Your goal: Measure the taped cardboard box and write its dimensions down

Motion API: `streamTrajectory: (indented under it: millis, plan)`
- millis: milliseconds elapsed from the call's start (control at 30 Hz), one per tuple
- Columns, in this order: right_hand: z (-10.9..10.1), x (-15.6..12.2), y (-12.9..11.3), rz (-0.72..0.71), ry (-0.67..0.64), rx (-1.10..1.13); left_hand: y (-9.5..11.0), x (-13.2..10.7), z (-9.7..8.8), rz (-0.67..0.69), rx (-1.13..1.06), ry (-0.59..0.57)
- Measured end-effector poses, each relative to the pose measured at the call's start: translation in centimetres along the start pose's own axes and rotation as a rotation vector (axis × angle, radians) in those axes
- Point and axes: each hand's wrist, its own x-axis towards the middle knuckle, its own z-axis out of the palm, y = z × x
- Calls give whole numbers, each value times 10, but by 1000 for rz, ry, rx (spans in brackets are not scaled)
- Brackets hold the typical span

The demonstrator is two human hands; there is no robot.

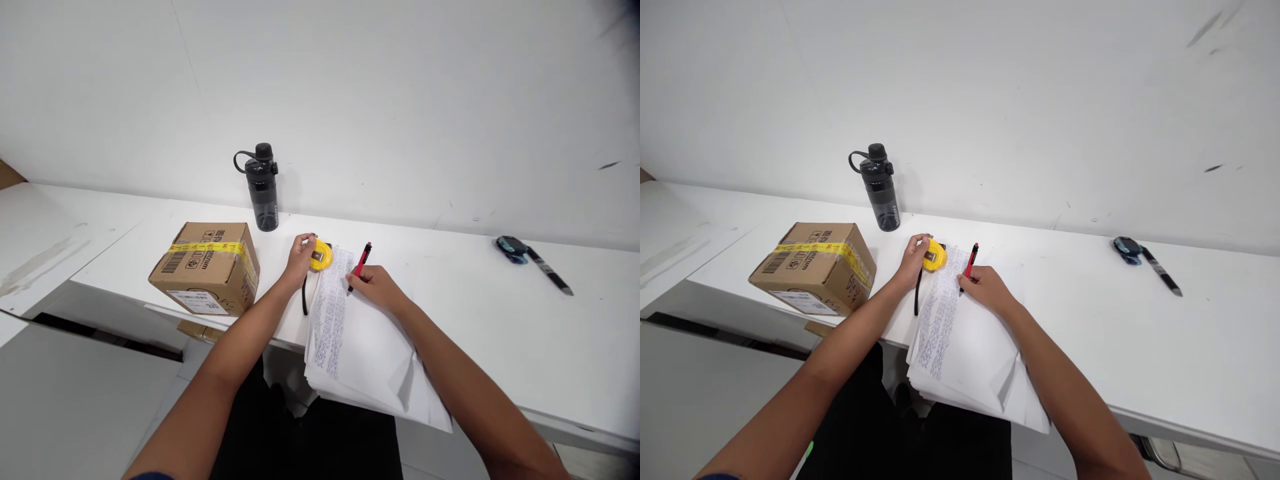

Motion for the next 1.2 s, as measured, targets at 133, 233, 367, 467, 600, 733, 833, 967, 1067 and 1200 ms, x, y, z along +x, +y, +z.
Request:
streamTrajectory:
  millis: [133,233,367,467,600,733,833,967,1067,1200]
  plan:
    - [0,-4,-3,-57,-80,-29,0,0,1,-2,-2,-10]
    - [0,-7,-7,-78,-131,-24,1,0,2,9,3,-14]
    - [0,-11,-15,-86,-171,-54,1,0,3,14,11,-11]
    - [-1,-14,-18,-87,-202,-48,2,0,4,39,28,-8]
    - [-2,-17,-21,-86,-246,-35,2,-1,5,45,46,-7]
    - [-2,-20,-24,-96,-276,-54,1,0,5,31,49,-8]
    - [-1,-21,-26,-130,-292,-73,0,1,4,36,56,-4]
    - [0,-22,-27,-151,-299,-110,-1,1,4,44,37,-16]
    - [-1,-24,-30,-146,-339,-123,-1,1,3,21,37,-25]
    - [-1,-29,-35,-123,-489,-67,-3,2,2,38,7,-24]
